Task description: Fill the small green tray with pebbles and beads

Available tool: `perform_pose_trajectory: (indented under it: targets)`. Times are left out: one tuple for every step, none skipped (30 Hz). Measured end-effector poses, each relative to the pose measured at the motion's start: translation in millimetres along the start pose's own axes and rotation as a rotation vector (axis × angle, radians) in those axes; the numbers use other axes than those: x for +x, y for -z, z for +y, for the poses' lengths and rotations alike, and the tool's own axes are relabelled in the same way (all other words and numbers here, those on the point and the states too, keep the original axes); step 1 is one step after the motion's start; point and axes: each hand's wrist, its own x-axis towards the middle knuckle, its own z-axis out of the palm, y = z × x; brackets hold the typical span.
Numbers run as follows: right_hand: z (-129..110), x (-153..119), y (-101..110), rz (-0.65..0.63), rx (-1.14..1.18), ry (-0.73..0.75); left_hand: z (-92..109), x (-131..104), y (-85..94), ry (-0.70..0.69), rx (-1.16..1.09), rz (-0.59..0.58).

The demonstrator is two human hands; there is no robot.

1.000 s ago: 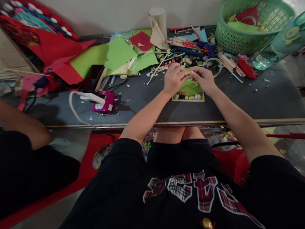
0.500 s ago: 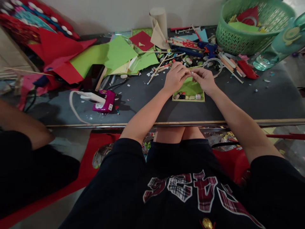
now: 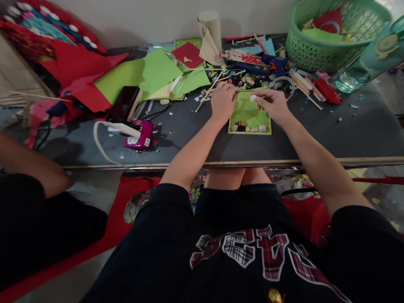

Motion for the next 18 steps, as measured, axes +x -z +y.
perform_pose_trajectory:
  targets:
    - [-1.2,-0.4,0.5,-0.016,0.004,-0.009,-6.4,-1.1,-3.2,0.024,0.008,0.003]
    - [-1.8,-0.8,0.8,-0.036,0.005,-0.022,-11.2,-1.9,-5.8,0.038,0.005,0.012]
    - [-1.9,-1.1,1.0,-0.056,0.006,-0.036,-13.9,-2.4,-7.4,0.039,-0.003,0.023]
    - [-1.7,-1.4,1.0,-0.078,0.006,-0.048,-14.5,-2.4,-7.8,0.027,-0.012,0.035]
    - [-1.3,-1.7,0.9,-0.101,0.008,-0.060,-13.0,-2.1,-7.1,0.006,-0.019,0.047]
    - [-0.9,-2.1,0.7,-0.126,0.014,-0.071,-9.5,-1.4,-5.4,-0.014,-0.017,0.054]
    - [-1.0,-2.5,0.5,-0.156,0.024,-0.082,-4.5,-0.5,-2.9,-0.021,-0.003,0.052]
    - [-1.7,-3.1,0.4,-0.190,0.034,-0.093,1.8,0.6,0.1,-0.006,0.021,0.039]
    - [-3.2,-3.8,0.4,-0.225,0.041,-0.103,8.9,1.7,3.3,0.029,0.050,0.013]
    - [-5.7,-4.7,0.6,-0.262,0.037,-0.114,16.2,2.8,6.4,0.078,0.081,-0.028]
    - [-9.0,-5.8,1.0,-0.297,0.019,-0.126,23.2,3.8,9.2,0.129,0.108,-0.080]
    - [-12.9,-6.8,1.6,-0.328,-0.015,-0.137,29.7,4.6,11.5,0.172,0.124,-0.132]
    - [-17.3,-7.8,2.4,-0.356,-0.065,-0.144,35.1,5.3,13.3,0.203,0.129,-0.176]
    - [-21.6,-8.6,3.3,-0.386,-0.131,-0.145,39.4,5.8,14.7,0.225,0.128,-0.212]
    - [-25.7,-9.3,4.5,-0.419,-0.204,-0.139,42.4,6.3,15.7,0.240,0.123,-0.237]
    - [-29.3,-9.7,5.9,-0.455,-0.276,-0.127,44.3,6.6,16.5,0.254,0.120,-0.254]
    - [-32.1,-10.0,7.4,-0.492,-0.336,-0.113,45.3,6.9,17.0,0.268,0.119,-0.265]
    - [-34.3,-10.2,8.9,-0.526,-0.376,-0.104,45.5,7.1,17.5,0.282,0.118,-0.272]
